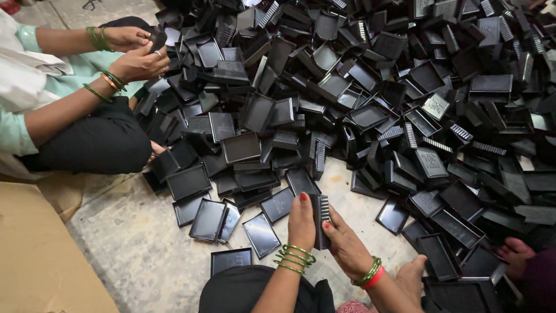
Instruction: The person sits on the floor and repeatedly picks up black compact disc case halves, snaps them together, and places the assembled units into a growing pile. The task continues with the same repetitive assembly motion throughout the clip.
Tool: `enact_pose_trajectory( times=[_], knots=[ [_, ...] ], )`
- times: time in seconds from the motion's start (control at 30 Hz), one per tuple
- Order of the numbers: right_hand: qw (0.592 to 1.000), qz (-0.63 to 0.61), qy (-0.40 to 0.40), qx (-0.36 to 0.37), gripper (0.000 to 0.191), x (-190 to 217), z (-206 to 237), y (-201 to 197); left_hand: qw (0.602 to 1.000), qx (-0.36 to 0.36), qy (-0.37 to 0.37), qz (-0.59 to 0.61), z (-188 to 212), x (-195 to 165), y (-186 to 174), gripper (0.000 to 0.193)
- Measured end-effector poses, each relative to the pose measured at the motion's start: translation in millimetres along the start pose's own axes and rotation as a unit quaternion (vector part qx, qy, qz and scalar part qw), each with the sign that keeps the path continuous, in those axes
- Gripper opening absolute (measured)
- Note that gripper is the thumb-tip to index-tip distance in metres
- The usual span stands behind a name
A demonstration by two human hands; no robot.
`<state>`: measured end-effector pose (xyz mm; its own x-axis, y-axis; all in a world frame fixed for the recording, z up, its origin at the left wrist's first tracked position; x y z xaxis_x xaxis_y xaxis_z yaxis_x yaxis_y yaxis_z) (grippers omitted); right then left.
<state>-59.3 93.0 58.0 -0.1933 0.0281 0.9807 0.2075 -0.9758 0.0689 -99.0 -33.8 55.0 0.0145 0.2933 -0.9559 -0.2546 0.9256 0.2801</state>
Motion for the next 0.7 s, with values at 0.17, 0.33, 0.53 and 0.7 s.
enact_pose_trajectory(
  times=[0.17, 0.33, 0.53, 0.7],
  knots=[
    [0.975, 0.2, 0.075, -0.065, 0.043, -21.9, 6.0, -30.0, 0.977, -0.057, 0.001, -0.208, 1.2, -2.4, -5.7, 0.07],
    [0.977, 0.148, 0.13, -0.082, 0.03, -62.4, 17.6, -51.3, 0.955, -0.005, -0.04, -0.295, 15.3, 2.8, 9.6, 0.076],
    [0.887, 0.422, 0.175, 0.07, 0.044, -58.8, 21.3, -55.7, 0.843, 0.11, -0.092, -0.519, 20.0, -0.9, 15.2, 0.067],
    [0.764, 0.614, 0.157, -0.123, 0.064, 29.6, -29.9, -79.4, 0.733, 0.013, 0.211, -0.647, -20.9, -38.2, 10.2, 0.068]
  ],
)
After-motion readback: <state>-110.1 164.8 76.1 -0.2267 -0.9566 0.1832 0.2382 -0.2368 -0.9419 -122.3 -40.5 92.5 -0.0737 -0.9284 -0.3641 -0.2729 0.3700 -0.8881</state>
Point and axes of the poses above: each hand's wrist, its own z-axis away from the middle knuckle, its own y-axis out of the palm, x = y × z, the point moved 8 cm from there along -z, towards the middle knuckle, and after that the axes turned 10 degrees about z, right-handed, at the moved point
